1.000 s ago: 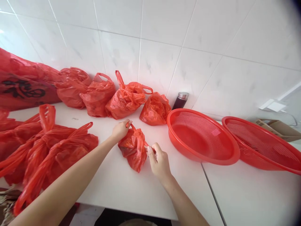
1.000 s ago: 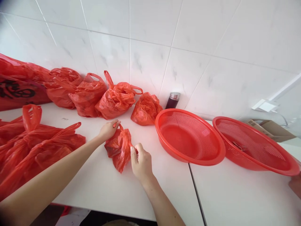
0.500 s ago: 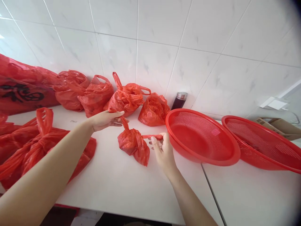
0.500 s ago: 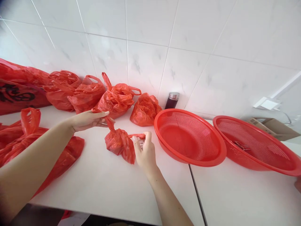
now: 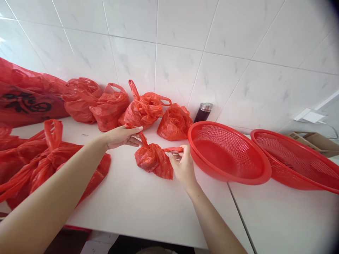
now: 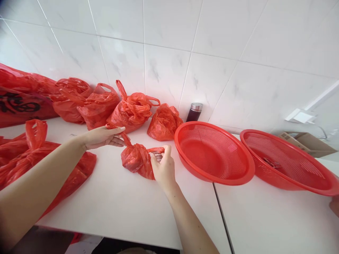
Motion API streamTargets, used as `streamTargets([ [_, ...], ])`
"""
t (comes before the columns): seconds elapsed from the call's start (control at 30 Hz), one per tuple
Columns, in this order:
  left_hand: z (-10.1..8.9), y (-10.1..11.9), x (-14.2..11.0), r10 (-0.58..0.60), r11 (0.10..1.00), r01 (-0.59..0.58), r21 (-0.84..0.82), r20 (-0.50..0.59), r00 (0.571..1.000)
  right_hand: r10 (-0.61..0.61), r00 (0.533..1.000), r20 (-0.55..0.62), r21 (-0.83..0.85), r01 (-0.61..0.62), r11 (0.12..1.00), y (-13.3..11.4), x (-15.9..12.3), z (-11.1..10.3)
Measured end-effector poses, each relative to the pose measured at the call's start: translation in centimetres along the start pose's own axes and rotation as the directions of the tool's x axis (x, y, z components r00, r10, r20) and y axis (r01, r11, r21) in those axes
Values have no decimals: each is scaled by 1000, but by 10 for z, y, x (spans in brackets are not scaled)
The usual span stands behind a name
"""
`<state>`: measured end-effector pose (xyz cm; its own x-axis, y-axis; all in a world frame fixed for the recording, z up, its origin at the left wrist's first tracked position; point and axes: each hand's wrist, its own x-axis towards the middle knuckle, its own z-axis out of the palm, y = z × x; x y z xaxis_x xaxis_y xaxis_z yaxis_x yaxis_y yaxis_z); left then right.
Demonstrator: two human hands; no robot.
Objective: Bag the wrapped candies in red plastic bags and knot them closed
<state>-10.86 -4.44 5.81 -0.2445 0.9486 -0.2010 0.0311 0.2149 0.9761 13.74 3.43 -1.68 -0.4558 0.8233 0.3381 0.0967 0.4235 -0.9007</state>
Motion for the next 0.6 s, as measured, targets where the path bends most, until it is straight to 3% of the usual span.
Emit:
streamTargets([
  [0.37,-4,-7,9,-61,998,61,-2,-40,997,13,1000,8,-23,-13,1000,1,-1,2],
  [0.6,-4,-7,6,-49,987,56,152,-48,998,10,1000,2,-50,-10,999,7,1,6],
])
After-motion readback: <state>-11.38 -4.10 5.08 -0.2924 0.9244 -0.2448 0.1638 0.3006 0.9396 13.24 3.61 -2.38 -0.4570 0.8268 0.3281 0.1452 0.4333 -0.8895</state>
